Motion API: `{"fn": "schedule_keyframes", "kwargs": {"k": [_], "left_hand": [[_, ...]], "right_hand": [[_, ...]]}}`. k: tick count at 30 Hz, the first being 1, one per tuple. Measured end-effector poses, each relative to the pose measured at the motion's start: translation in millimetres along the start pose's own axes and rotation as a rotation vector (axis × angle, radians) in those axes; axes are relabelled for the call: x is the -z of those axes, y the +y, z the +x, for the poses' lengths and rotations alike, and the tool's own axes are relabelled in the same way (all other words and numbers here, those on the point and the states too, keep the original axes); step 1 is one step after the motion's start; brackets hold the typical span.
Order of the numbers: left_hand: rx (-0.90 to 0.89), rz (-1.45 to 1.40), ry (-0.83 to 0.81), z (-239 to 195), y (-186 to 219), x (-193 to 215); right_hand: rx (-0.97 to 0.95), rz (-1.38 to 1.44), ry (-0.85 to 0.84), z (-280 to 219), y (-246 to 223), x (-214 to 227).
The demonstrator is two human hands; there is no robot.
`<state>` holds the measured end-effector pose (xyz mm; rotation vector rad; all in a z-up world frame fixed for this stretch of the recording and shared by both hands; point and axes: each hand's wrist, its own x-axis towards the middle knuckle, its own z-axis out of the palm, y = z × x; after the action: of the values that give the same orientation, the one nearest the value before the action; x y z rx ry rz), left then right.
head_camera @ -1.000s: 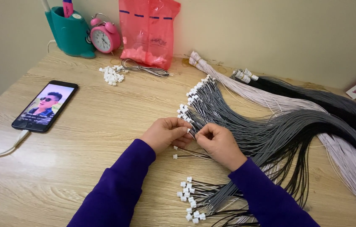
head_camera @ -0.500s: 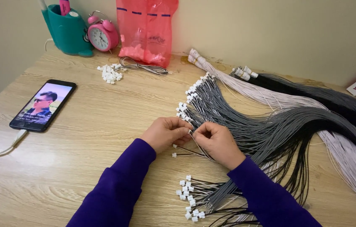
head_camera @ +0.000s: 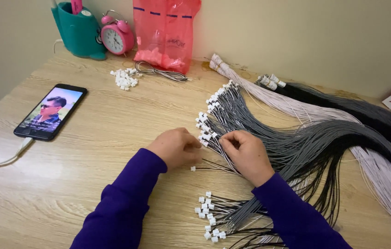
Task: The person assembles LED wire strands by inserting the wire ends into small white plastic connectors. The hands repeatedly pick up a wire and a connector, fit them together, and place the completed unit on the table. A smartphone playing a video is visible on the left side of the workspace.
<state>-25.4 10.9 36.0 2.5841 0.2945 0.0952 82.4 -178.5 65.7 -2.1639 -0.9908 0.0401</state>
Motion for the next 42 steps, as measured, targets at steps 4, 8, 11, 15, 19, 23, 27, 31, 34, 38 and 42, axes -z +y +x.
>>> {"fn": "schedule_keyframes", "kwargs": {"k": [4,8,11,15,19,23,27,31,34,38,42], "left_hand": [[-0.049,0.089,-0.041,7.2,-2.4,-7.4],[-0.104,-0.09,0.029,2.5,3.7,-10.6],[-0.085,-0.345,0.042,0.6,7.9,-15.9],[-0.053,-0.576,0.041,-3.4,16.0,-6.1],[-0.056,-0.618,0.072,-2.0,13.9,-10.3],[-0.057,-0.654,0.072,-0.1,13.3,-12.2],[-0.053,-0.672,0.061,0.8,14.0,-10.4],[-0.073,-0.75,0.056,6.2,7.3,-20.0],[-0.065,-0.81,0.045,5.4,9.7,-19.6],[-0.036,-0.928,-0.017,17.6,1.7,-32.0],[0.038,-1.066,-0.076,11.6,5.3,-28.0]], "right_hand": [[0.041,-0.09,-0.06,-2.8,-12.1,4.5],[0.248,-0.131,-0.186,-11.6,-25.9,24.9],[0.371,-0.161,-0.412,-29.2,-44.8,53.5],[0.386,-0.287,-0.718,-50.9,-44.9,69.1],[0.456,-0.309,-0.713,-57.9,-28.4,60.9],[0.408,-0.312,-0.741,-59.4,-18.6,54.3],[0.309,-0.298,-0.785,-58.5,-22.0,55.7],[0.291,-0.192,-0.712,-46.2,-24.4,58.5],[0.106,-0.123,-0.588,-30.0,-26.3,57.9],[-0.013,0.068,-0.35,-7.6,-20.2,35.9],[-0.057,0.165,-0.208,3.5,-1.4,5.5]]}}
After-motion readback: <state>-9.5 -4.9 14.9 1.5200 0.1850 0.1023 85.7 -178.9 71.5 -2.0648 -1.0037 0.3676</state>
